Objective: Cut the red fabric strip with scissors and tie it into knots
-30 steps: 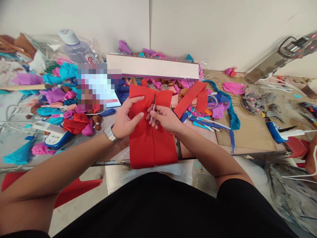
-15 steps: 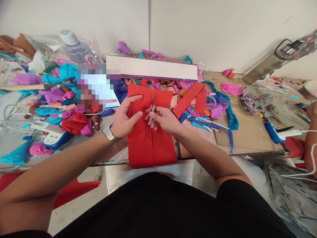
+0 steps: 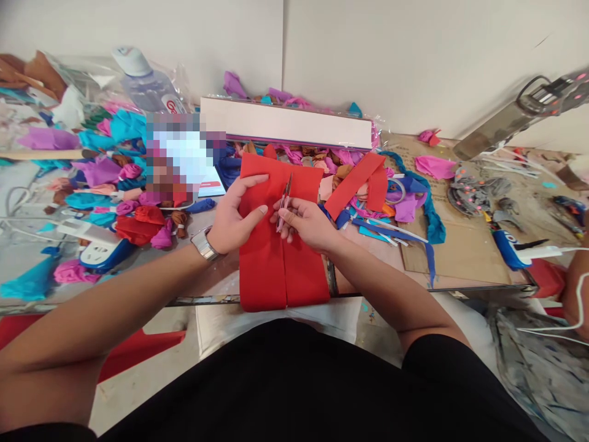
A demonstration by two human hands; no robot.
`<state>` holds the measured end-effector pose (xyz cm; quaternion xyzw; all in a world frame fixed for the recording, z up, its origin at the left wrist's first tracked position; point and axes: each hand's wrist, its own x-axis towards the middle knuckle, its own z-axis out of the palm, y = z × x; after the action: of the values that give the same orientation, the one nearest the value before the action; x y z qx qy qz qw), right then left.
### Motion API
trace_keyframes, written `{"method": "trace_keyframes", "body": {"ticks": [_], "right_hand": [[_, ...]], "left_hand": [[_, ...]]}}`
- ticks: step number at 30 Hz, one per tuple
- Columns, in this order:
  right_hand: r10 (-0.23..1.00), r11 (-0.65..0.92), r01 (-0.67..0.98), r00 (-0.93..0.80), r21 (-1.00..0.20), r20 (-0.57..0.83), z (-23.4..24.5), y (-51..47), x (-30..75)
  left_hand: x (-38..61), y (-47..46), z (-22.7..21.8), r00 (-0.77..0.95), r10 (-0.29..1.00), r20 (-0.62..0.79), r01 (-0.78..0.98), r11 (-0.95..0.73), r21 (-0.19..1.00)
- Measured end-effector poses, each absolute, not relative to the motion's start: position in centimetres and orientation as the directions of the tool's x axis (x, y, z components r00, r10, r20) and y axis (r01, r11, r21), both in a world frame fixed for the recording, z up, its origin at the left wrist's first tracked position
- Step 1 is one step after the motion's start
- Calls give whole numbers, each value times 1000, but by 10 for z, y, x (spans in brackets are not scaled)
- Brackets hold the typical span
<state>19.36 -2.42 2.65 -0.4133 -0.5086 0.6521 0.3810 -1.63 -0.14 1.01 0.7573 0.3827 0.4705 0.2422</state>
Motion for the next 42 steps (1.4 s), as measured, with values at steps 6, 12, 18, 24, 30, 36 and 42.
{"method": "trace_keyframes", "body": {"ticks": [6, 12, 18, 24, 30, 36, 42], "right_hand": [[917, -192, -69, -368, -979, -154, 27, -24, 194], [917, -197, -78, -368, -977, -155, 27, -24, 193], [915, -207, -78, -370, -975, -164, 25, -23, 193], [920, -204, -78, -355, -976, -164, 25, -23, 193], [921, -193, -82, -359, -978, -152, 22, -22, 194], [920, -204, -91, -359, -975, -159, 17, -21, 194], [922, -233, -129, -346, -964, -176, 15, -19, 192]], "left_hand": [[-16, -1, 12, 275, 809, 519, 348, -587, 731], [-17, 0, 10, 270, 784, 558, 313, -620, 720], [-16, -1, 13, 256, 798, 546, 326, -603, 728], [-16, -2, 13, 261, 812, 522, 328, -583, 743], [-15, -2, 12, 258, 814, 520, 329, -580, 745], [-16, -2, 13, 251, 810, 530, 303, -585, 752], [-16, -1, 12, 255, 821, 510, 316, -570, 759]]}}
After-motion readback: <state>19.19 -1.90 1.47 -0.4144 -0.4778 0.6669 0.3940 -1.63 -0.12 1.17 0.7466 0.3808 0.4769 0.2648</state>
